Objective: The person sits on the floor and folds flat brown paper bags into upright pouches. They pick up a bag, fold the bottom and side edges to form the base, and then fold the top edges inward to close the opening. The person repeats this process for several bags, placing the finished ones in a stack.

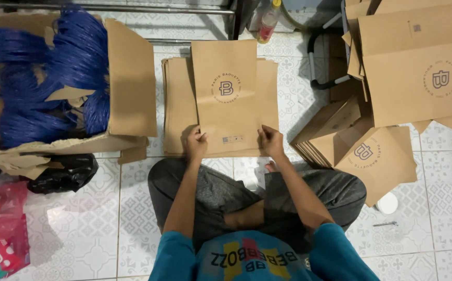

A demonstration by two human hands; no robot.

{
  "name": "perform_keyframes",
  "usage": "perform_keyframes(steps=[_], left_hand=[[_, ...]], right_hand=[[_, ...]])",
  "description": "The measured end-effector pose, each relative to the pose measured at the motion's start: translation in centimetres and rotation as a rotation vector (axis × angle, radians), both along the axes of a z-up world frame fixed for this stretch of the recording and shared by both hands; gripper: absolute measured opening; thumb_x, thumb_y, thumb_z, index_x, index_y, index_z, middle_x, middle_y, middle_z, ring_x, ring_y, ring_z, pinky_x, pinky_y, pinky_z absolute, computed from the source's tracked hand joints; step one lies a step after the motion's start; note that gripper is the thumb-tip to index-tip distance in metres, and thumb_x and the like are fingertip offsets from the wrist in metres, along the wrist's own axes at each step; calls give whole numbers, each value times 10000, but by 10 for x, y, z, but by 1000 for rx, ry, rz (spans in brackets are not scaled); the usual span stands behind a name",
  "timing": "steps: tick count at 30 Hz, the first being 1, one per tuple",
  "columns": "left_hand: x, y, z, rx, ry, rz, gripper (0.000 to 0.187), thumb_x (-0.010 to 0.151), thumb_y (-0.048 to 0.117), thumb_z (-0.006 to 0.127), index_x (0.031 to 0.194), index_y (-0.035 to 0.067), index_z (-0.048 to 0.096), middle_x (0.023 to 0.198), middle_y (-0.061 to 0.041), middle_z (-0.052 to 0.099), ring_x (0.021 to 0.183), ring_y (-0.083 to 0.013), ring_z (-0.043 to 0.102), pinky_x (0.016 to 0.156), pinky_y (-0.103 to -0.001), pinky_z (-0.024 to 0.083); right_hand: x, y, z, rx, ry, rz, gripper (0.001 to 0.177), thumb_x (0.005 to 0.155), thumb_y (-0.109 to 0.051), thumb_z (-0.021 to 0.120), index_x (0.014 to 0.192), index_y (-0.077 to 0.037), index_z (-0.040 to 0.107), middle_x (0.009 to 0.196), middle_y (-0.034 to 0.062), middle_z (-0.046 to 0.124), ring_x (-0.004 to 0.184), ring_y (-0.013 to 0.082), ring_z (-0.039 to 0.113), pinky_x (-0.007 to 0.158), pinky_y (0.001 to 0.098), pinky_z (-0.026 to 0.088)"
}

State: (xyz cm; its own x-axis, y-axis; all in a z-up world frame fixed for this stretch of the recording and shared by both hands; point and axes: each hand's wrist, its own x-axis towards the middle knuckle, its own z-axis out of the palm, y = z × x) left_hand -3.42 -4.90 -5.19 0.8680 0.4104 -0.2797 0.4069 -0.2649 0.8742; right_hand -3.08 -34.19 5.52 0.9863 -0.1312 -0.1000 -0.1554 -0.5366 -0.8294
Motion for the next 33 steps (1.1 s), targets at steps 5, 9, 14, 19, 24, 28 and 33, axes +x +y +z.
perform_keyframes(steps=[5, 9, 14, 19, 24, 28, 33], left_hand=[[-20, -11, 51, 132, -264, -156, 492, 969, 122, 643, 1437, 30, 526, 1098, -311, 705, 1021, -446, 699, 803, -534, 574], [-18, -8, 80, 275, -288, -381, 437, 1035, 118, 504, 1466, 51, 478, 1132, -315, 682, 1036, -473, 684, 812, -568, 557], [-12, -3, 72, 455, -215, -455, 219, 1030, 166, 517, 1234, 105, 564, 1039, -186, 715, 948, -365, 724, 750, -453, 587], [-9, -11, 56, 532, -262, -429, 162, 998, 121, 568, 1157, 92, 574, 937, -145, 728, 833, -318, 747, 642, -418, 602], [-19, -9, 95, 580, -185, -434, 196, 1051, 180, 495, 1222, 108, 560, 1028, -165, 720, 852, -357, 736, 670, -472, 592], [-15, -11, 106, 612, -164, -452, 183, 1043, 149, 516, 1208, 77, 550, 941, -153, 712, 784, -341, 737, 615, -443, 598], [-16, -10, 89, 577, -143, -458, 205, 1051, 152, 497, 1246, 90, 518, 979, -161, 701, 826, -357, 742, 626, -461, 608]], right_hand=[[7, 38, -47, -594, -331, 243, 619, 850, -157, 770, 1437, -80, 590, 1412, 257, 559, 1330, 446, 505, 1164, 496, 374], [-21, 123, -1, -300, -264, 556, 536, 1105, -325, 412, 1581, -79, 401, 1597, 216, 412, 1507, 417, 302, 1241, 551, 229], [-13, 94, -23, -437, -53, 670, 612, 1117, -432, 230, 1642, -117, 243, 1684, 146, 268, 1562, 351, 198, 1276, 487, 134], [-5, 51, -32, -534, 7, 601, 679, 1090, -513, 215, 1665, -161, 142, 1712, 119, 178, 1580, 313, 142, 1293, 434, 98], [-12, 51, -27, -506, 93, 518, 731, 1084, -523, 248, 1663, -111, 76, 1717, 172, 92, 1580, 348, 98, 1297, 459, 40], [-16, 52, -6, -481, 199, 459, 764, 1063, -561, 203, 1663, -121, 26, 1729, 139, 8, 1590, 327, 42, 1293, 468, 92], [-30, 45, -6, -491, 238, 345, 847, 1050, -646, 235, 1653, -79, 54, 1716, 194, 41, 1585, 349, 64, 1300, 452, 86]])
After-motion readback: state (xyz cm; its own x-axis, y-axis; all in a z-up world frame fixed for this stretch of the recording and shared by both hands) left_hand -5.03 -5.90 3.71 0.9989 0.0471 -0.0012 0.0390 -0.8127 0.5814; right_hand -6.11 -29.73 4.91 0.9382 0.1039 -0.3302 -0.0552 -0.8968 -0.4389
